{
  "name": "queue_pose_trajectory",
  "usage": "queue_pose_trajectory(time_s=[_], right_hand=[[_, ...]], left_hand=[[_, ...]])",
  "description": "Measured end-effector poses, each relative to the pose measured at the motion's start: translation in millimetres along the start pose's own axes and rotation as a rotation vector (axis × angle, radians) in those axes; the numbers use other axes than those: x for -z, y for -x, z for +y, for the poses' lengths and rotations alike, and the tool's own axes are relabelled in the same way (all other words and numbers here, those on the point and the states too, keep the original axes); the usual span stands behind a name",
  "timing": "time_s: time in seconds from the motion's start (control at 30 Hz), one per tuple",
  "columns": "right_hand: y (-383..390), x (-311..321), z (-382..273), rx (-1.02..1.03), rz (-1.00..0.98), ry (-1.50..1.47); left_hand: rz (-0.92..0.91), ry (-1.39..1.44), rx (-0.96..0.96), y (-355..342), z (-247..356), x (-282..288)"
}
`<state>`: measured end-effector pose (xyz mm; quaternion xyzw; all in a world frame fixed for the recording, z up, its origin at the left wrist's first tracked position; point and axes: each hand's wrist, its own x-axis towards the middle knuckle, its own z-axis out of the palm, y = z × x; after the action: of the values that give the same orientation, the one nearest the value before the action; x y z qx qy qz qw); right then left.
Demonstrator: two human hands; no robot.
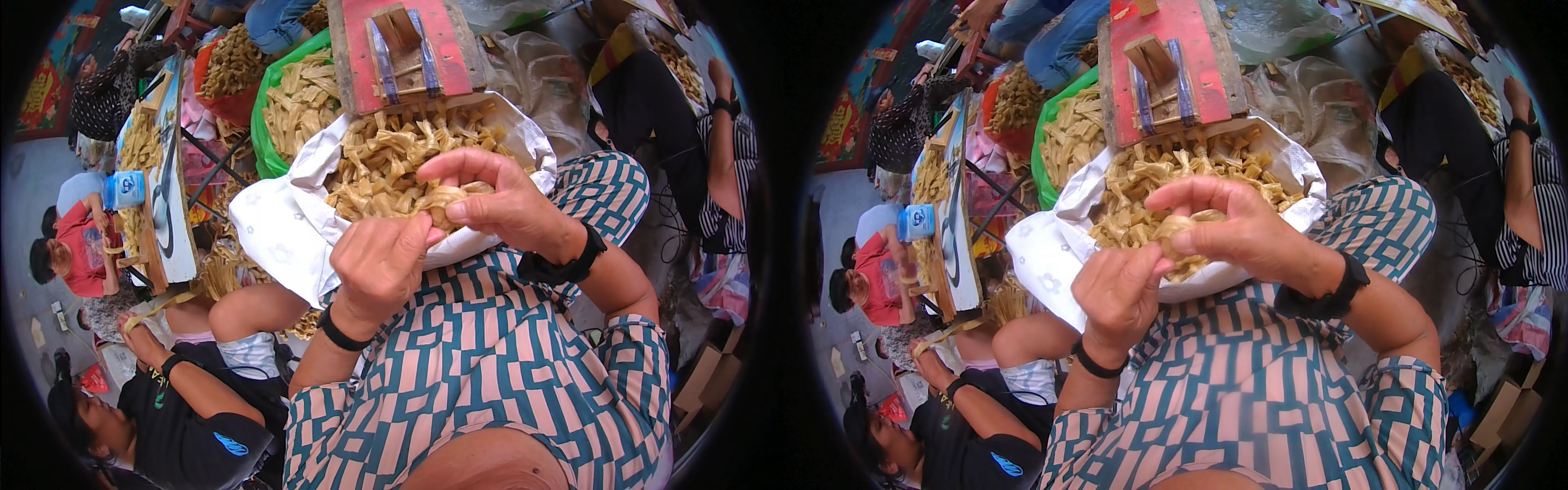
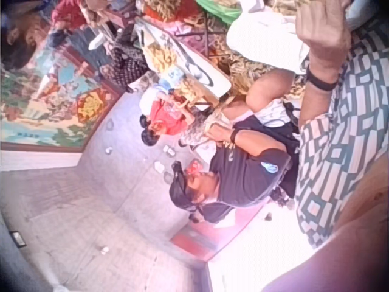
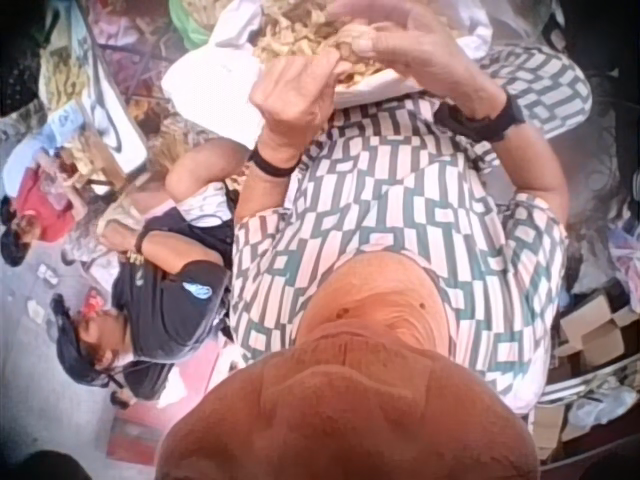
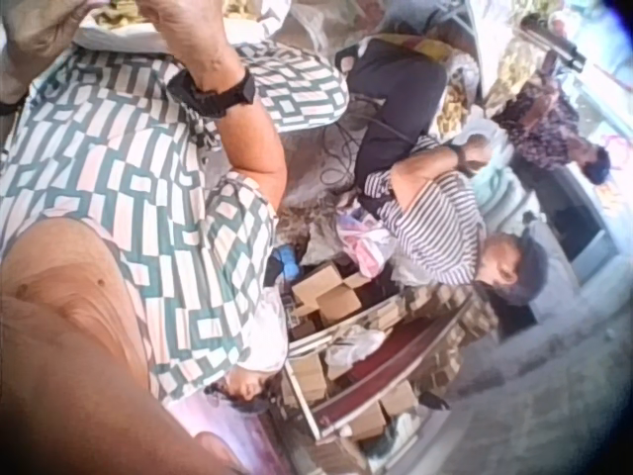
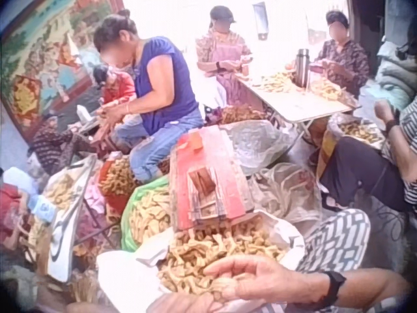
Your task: Manually twist and shape strips of dough into traditional snacks.
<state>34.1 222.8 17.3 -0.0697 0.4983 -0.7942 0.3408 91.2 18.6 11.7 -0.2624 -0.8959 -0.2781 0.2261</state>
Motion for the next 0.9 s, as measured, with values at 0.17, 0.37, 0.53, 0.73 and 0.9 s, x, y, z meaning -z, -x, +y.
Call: queue_pose_trajectory(time_s=[0.17,0.37,0.53,0.73,0.9], right_hand=[[2,3,10,-0.013,-0.056,0.005],[7,12,-16,0.013,-0.026,0.263],[9,31,6,0.362,-0.012,0.831],[12,28,-11,0.702,-0.038,1.575],[1,35,-16,0.860,-0.073,1.809]], left_hand=[[-0.051,0.718,0.573,4,2,-6],[0.053,1.434,1.108,-3,-19,4],[0.231,1.387,1.100,-4,-23,-3],[0.053,1.154,1.075,4,-50,-1],[-0.282,0.362,0.157,-50,-50,23]])
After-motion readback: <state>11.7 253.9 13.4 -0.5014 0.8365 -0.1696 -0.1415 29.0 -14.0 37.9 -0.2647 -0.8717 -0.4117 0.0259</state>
